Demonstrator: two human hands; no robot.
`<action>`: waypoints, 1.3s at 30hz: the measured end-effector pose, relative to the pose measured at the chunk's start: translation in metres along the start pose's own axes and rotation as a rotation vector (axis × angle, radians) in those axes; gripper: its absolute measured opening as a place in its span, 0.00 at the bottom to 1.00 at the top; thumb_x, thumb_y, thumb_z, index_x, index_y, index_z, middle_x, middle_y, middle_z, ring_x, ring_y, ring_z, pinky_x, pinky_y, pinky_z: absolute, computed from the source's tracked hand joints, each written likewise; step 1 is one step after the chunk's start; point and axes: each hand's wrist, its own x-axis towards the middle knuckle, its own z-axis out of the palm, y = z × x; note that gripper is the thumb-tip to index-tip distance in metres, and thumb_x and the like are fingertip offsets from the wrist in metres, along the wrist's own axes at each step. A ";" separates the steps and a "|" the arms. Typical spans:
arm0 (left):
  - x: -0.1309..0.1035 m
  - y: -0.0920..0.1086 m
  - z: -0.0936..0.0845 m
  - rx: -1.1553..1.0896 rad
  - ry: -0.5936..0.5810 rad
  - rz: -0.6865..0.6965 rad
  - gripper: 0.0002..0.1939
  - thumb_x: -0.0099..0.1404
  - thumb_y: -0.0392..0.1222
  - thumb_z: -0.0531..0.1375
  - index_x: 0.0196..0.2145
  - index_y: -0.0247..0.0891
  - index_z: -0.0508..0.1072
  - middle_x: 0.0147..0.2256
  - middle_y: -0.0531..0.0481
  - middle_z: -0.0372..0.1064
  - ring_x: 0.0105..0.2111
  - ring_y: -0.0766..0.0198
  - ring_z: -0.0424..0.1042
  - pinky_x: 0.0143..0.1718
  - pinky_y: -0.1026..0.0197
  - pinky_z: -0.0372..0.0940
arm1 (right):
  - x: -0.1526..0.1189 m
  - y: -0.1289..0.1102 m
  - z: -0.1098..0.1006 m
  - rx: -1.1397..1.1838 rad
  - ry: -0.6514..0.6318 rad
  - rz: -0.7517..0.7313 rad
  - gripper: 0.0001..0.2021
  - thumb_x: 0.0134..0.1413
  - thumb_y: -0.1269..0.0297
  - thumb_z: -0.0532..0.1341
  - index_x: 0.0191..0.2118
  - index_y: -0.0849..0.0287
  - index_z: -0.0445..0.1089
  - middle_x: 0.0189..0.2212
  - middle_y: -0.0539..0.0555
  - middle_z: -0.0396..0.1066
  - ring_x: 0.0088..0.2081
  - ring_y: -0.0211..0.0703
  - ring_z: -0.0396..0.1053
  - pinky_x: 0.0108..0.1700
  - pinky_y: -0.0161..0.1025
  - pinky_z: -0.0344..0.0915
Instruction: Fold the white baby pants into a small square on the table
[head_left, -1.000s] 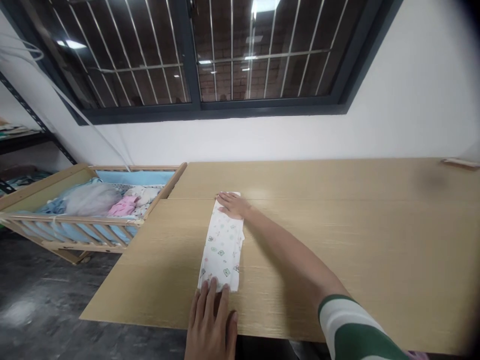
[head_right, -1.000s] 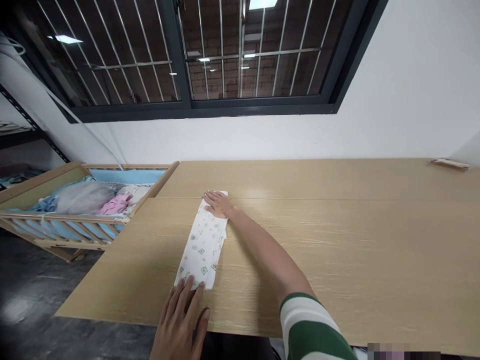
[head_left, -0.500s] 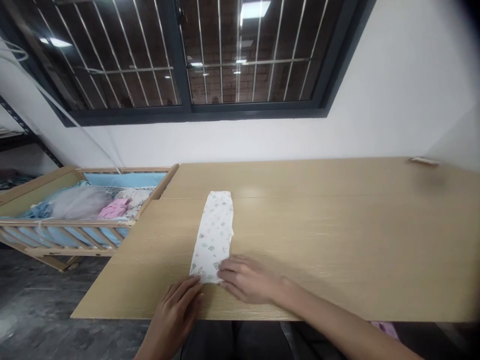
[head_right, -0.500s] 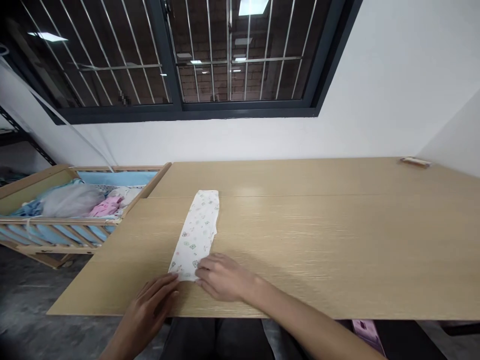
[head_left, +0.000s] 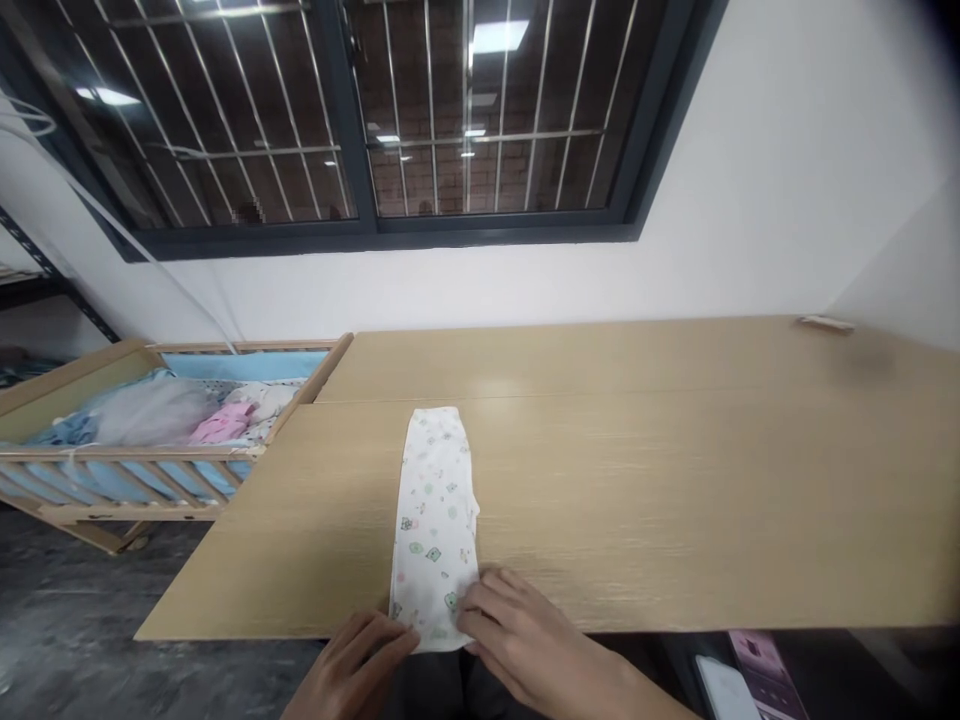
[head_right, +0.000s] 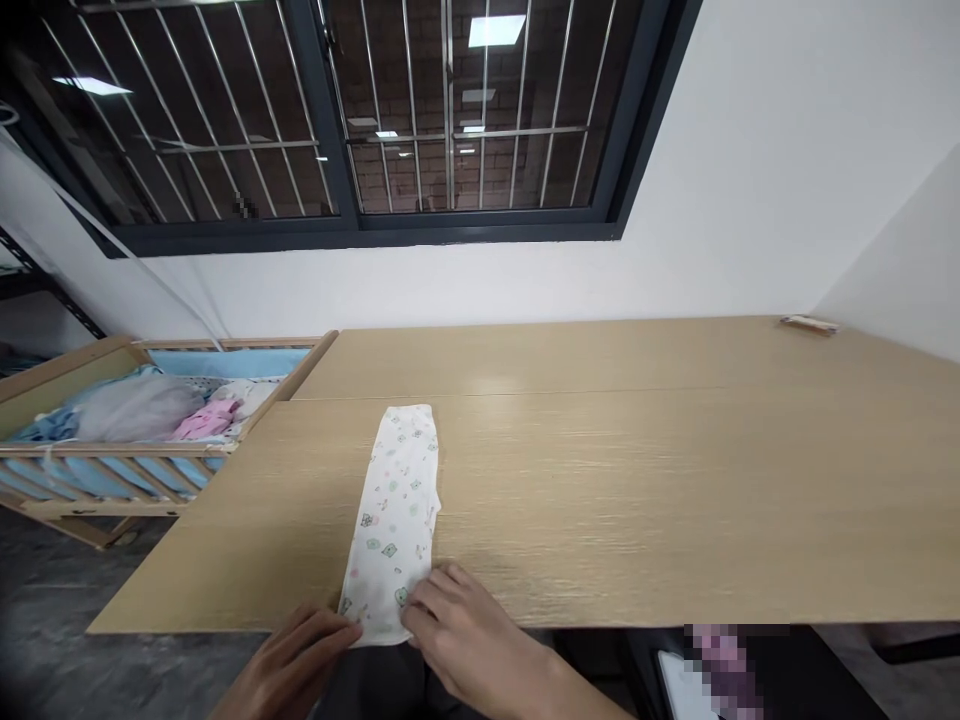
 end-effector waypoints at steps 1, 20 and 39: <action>0.001 0.000 -0.003 -0.006 0.016 0.004 0.18 0.73 0.30 0.52 0.55 0.42 0.72 0.41 0.48 0.77 0.40 0.66 0.77 0.45 0.68 0.73 | 0.001 -0.001 -0.005 0.023 0.011 0.006 0.11 0.69 0.67 0.54 0.50 0.52 0.71 0.44 0.57 0.75 0.49 0.50 0.71 0.56 0.49 0.67; 0.204 -0.149 -0.011 0.017 0.065 -0.401 0.14 0.72 0.38 0.52 0.44 0.38 0.78 0.44 0.44 0.75 0.47 0.56 0.73 0.53 0.54 0.67 | 0.168 0.155 -0.049 0.125 0.412 0.310 0.11 0.68 0.70 0.53 0.46 0.62 0.73 0.41 0.59 0.72 0.46 0.47 0.69 0.51 0.41 0.63; 0.152 -0.081 0.058 0.379 -0.034 -0.385 0.33 0.72 0.56 0.52 0.62 0.25 0.65 0.63 0.26 0.61 0.62 0.37 0.61 0.61 0.39 0.58 | 0.180 0.157 -0.023 0.020 0.257 0.051 0.25 0.73 0.57 0.49 0.70 0.59 0.56 0.69 0.62 0.55 0.70 0.50 0.51 0.70 0.49 0.49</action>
